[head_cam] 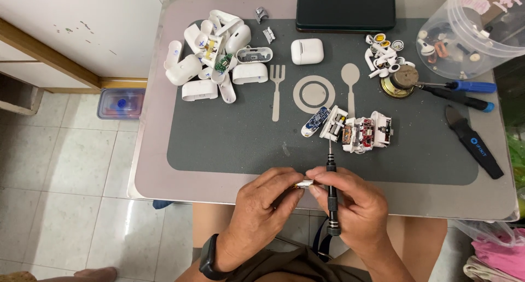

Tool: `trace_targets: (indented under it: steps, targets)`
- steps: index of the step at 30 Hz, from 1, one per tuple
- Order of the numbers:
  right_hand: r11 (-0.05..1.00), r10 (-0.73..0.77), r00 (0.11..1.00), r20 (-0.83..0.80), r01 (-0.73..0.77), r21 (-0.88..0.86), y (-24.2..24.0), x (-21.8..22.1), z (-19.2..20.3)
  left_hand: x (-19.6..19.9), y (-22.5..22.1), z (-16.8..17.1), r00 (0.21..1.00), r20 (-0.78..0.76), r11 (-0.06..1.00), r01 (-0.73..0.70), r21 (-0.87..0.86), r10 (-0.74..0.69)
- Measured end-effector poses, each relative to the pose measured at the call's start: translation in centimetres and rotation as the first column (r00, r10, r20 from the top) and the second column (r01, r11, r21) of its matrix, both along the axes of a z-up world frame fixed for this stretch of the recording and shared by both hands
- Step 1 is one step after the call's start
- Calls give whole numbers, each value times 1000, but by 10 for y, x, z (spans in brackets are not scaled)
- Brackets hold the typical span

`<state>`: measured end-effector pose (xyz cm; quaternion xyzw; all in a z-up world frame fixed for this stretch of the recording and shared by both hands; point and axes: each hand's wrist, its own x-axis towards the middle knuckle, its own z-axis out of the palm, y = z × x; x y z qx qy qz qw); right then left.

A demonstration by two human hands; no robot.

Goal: Disassembling and inspecting small electronic components using a precision screwdriver

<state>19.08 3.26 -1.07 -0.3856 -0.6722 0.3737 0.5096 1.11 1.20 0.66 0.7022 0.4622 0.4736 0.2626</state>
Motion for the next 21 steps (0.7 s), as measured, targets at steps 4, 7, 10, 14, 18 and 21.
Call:
trace_targets:
  steps: [4, 7, 10, 14, 18, 21]
  targets:
    - [999, -9, 1000, 9, 9, 36, 1, -2, 8, 0, 1, 5, 999, 36, 1000, 0, -17, 0]
    - [989, -104, 990, 91, 93, 113, -4, -3, 10, -3, 0, 6, 1000, 30, 997, 1, -82, 1]
    - [972, -236, 972, -12, 236, -10, -17, -14, 40, -8, 4, 16, 994, 108, 981, -4, -196, 25]
    - [921, -389, 916, -92, 391, -4, -21, 10, 33, -34, 30, 4, 998, -30, 985, -53, -165, 49]
    - [739, -666, 742, 82, 670, -70, 1, 46, 47, -64, 73, 15, 964, -141, 938, -255, -236, 226]
    - [747, -665, 743, 82, 662, 59, 14, 69, 24, -74, 99, 52, 905, -48, 835, -409, -369, 422]
